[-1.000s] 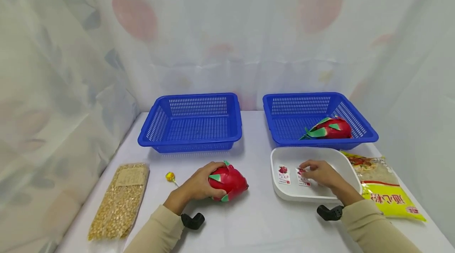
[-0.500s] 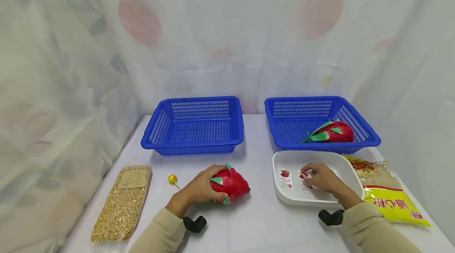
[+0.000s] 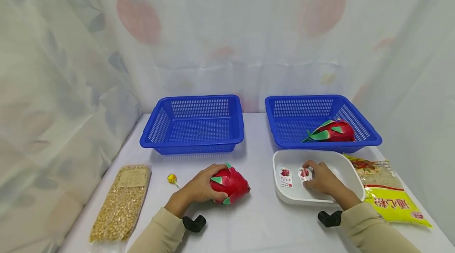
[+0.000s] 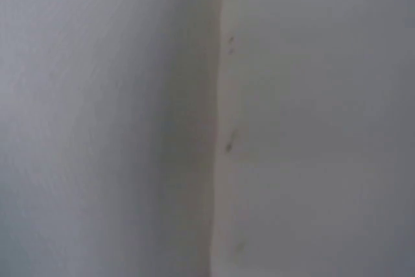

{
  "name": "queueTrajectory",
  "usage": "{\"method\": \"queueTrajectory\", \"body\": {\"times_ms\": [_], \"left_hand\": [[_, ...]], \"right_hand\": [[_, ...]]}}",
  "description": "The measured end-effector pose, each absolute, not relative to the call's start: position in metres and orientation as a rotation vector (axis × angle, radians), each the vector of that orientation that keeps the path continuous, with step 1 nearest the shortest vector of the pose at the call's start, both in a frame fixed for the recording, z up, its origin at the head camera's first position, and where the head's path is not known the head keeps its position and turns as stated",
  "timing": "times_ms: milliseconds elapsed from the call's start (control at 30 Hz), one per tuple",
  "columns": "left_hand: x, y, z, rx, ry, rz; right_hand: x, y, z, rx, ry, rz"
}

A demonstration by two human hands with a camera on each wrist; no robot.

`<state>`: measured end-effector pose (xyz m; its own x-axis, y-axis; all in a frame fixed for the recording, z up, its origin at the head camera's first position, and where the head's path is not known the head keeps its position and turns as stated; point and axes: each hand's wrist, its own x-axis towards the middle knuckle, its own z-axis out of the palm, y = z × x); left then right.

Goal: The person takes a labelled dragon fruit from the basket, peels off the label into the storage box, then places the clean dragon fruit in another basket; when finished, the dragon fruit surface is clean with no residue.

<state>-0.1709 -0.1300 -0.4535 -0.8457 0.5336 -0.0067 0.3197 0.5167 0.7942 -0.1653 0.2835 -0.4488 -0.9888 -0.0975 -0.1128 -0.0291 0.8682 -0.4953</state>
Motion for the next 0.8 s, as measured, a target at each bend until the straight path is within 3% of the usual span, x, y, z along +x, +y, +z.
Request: {"method": "queueTrajectory", "body": {"times_ms": [800], "left_hand": [[-0.169,-0.132,-0.457,0.731,2.503,1.245]], "right_hand": [[-0.155,0.284,-0.434,0.051,2.936,-0.733]]}}
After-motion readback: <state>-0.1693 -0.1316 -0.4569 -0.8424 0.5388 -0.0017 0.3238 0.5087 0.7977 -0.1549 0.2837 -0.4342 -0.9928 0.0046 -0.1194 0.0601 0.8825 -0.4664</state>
